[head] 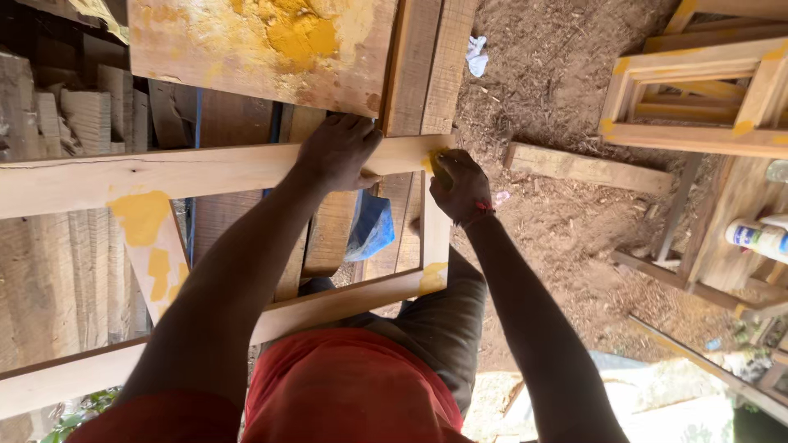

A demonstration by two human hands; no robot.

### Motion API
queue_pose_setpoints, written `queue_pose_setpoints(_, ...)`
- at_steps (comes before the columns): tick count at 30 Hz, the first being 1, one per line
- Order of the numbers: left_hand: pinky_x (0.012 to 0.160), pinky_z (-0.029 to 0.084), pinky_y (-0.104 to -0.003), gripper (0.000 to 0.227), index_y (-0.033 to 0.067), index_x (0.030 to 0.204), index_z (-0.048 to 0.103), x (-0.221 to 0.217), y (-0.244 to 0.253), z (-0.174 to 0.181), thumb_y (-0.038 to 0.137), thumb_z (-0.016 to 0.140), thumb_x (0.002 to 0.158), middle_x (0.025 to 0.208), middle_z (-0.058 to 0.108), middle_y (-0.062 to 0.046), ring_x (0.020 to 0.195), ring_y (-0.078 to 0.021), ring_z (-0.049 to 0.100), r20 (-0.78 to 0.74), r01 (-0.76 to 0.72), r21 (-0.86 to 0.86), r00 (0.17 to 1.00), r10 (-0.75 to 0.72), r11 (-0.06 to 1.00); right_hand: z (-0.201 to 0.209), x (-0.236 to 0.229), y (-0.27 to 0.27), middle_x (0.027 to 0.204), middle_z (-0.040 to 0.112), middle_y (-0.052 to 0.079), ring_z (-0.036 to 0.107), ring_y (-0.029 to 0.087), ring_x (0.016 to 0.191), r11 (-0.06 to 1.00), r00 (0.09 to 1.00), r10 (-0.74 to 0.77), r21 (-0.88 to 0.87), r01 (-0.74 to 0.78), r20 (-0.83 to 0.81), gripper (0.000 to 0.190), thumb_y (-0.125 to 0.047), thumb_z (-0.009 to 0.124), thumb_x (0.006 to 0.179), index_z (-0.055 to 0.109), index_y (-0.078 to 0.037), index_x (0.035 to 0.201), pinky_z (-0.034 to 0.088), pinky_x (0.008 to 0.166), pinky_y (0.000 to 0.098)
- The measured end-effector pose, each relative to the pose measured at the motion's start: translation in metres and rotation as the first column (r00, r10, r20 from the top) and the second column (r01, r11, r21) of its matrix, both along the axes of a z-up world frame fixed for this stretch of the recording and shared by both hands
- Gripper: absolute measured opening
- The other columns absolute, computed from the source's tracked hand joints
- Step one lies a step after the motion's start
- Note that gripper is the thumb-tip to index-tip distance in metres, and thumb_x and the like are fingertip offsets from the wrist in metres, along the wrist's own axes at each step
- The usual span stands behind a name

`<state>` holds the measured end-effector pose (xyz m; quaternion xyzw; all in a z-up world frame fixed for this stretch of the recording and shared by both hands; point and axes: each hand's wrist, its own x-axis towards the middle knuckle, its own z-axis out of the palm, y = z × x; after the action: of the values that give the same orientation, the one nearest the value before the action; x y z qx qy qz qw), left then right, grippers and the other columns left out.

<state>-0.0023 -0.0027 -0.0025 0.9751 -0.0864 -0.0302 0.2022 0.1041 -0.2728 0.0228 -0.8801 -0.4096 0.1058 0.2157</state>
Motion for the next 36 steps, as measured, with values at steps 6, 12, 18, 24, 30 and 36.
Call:
queue_pose_setpoints(6, 0.103, 0.047, -0.046, 0.079, 0.0015, 0.124, 0.061, 0.005, 0.004, 0.006, 0.055, 0.085, 0.071, 0.121, 0.060, -0.017, 0.118, -0.0326, 0.059, -0.020, 0.033, 0.017, 0.999, -0.032, 0.999, -0.001, 0.042, 0.004, 0.108, 0.075, 0.015, 0.072, 0.030, 0.100, 0.897, 0.961, -0.188, -0.435, 0.084, -0.202, 0.027, -0.025, 0.065, 0.087, 0.080, -0.011, 0.104, 0.057, 0.093, 0.0393)
queue_pose_setpoints(12, 0.101, 0.048, -0.046, 0.079, 0.0029, 0.123, 0.062, 0.001, 0.002, -0.002, 0.054, 0.087, 0.068, 0.121, 0.060, -0.016, 0.117, -0.0324, 0.060, 0.028, 0.019, -0.031, 0.999, -0.018, 0.999, -0.039, 0.051, 0.006, 0.089, 0.079, 0.013, 0.076, 0.026, 0.085, 0.862, 0.862, -0.458, -0.343, 0.373, -0.215, 0.028, -0.038, 0.072, 0.081, 0.081, -0.012, 0.088, 0.060, 0.083, 0.0377)
queue_pose_setpoints(18, 0.102, 0.048, -0.046, 0.078, 0.0046, 0.124, 0.063, -0.002, 0.001, 0.000, 0.054, 0.087, 0.068, 0.124, 0.060, -0.015, 0.117, -0.0321, 0.060, 0.026, -0.007, -0.018, 1.000, 0.008, 1.000, -0.030, 0.024, 0.024, 0.083, 0.079, 0.010, 0.077, 0.026, 0.076, 0.808, 0.740, -0.534, -0.505, 0.304, -0.408, 0.028, -0.037, 0.067, 0.085, 0.081, -0.014, 0.094, 0.063, 0.079, 0.0373)
queue_pose_setpoints(24, 0.098, 0.049, -0.046, 0.079, 0.0053, 0.126, 0.062, 0.003, 0.002, 0.004, 0.055, 0.086, 0.068, 0.123, 0.059, -0.015, 0.114, -0.0322, 0.060, 0.025, -0.012, -0.009, 1.000, 0.012, 1.000, 0.010, -0.020, -0.007, 0.114, 0.072, 0.018, 0.071, 0.034, 0.101, 0.991, 0.988, -0.131, -0.012, 0.130, -0.080, 0.035, -0.022, 0.068, 0.086, 0.072, -0.003, 0.114, 0.059, 0.090, 0.0424)
queue_pose_setpoints(30, 0.098, 0.050, -0.047, 0.080, 0.0055, 0.127, 0.061, 0.002, 0.000, 0.003, 0.056, 0.085, 0.070, 0.120, 0.058, -0.014, 0.114, -0.0315, 0.060, -0.035, -0.001, 0.000, 0.999, 0.001, 1.000, -0.001, -0.028, -0.004, 0.127, 0.068, 0.020, 0.066, 0.037, 0.114, 0.999, 0.989, -0.034, 0.014, 0.033, 0.146, 0.042, -0.017, 0.064, 0.088, 0.068, -0.002, 0.127, 0.056, 0.098, 0.0463)
queue_pose_setpoints(36, 0.096, 0.049, -0.048, 0.079, 0.0039, 0.122, 0.061, 0.000, -0.004, 0.002, 0.058, 0.085, 0.069, 0.122, 0.057, -0.017, 0.114, -0.0340, 0.059, -0.019, 0.031, 0.014, 0.999, -0.031, 0.999, 0.008, -0.026, -0.001, 0.116, 0.068, 0.021, 0.068, 0.039, 0.102, 0.996, 0.997, -0.073, -0.062, 0.070, -0.036, 0.037, -0.019, 0.063, 0.084, 0.069, 0.000, 0.116, 0.058, 0.089, 0.0467)
